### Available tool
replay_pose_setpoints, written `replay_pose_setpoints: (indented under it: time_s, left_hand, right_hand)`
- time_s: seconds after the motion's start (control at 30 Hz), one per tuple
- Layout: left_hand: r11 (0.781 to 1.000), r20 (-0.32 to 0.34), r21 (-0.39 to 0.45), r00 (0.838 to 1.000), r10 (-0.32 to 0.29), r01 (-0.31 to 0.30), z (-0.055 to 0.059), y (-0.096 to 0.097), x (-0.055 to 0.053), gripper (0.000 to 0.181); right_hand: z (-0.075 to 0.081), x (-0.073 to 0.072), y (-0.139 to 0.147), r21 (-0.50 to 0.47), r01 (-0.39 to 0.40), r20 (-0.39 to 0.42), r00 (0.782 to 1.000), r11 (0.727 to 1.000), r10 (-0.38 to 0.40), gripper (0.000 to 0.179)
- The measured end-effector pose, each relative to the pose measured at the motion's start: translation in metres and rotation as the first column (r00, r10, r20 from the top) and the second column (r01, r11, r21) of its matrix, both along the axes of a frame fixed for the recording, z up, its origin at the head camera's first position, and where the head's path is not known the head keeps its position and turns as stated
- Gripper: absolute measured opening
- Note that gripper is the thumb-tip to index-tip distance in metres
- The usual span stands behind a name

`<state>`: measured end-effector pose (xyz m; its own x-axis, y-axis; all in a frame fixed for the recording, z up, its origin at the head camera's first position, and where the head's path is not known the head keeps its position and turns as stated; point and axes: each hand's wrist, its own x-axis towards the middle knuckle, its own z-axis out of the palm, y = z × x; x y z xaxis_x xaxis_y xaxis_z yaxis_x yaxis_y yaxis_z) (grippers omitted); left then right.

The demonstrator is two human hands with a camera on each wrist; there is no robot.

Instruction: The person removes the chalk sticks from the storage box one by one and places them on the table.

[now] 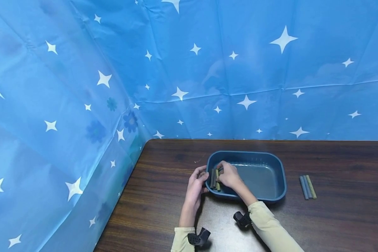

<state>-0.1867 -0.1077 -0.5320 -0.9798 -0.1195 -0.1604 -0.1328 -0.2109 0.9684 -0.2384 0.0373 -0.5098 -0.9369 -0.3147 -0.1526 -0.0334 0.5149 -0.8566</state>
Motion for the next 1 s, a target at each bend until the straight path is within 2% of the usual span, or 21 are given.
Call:
replay_pose_setpoints:
  time_s: [0.1,0.3,0.4,0.63,0.83,1.0]
  left_hand:
    - [1.0,0.003,-0.001,1.0,-0.01,0.01,0.0,0.003,0.0,0.037]
    - [1.0,-0.002,0.008,1.0,-0.013,0.013,0.0,0.007,-0.002,0.038]
    - [1.0,-0.001,0.008,1.0,-0.011,0.011,-0.001,0.007,-0.001,0.038]
    - [1.0,-0.004,0.002,1.0,0.026,-0.026,-0.003,0.006,0.001,0.036]
    - [1.0,0.003,0.006,1.0,0.013,-0.013,-0.004,0.003,0.0,0.037]
    - [1.0,0.002,0.02,1.0,0.016,-0.016,-0.003,0.003,-0.001,0.036]
  right_hand:
    - [0.003,0.001,0.008,-0.035,0.0,0.02,1.0,0.999,0.001,0.034]
    - [0.014,0.006,0.032,-0.166,-0.005,0.05,0.999,0.986,0.014,0.043]
    - [0.02,0.009,0.049,-0.196,-0.016,0.043,0.999,0.98,0.025,0.046]
    - [0.031,0.019,0.088,-0.203,-0.003,0.032,0.999,0.979,0.009,0.048]
    - [0.039,0.024,0.119,-0.201,0.05,0.04,0.998,0.978,-0.043,0.048]
    - [0.041,0.026,0.14,-0.187,0.061,0.014,0.998,0.98,-0.059,0.049]
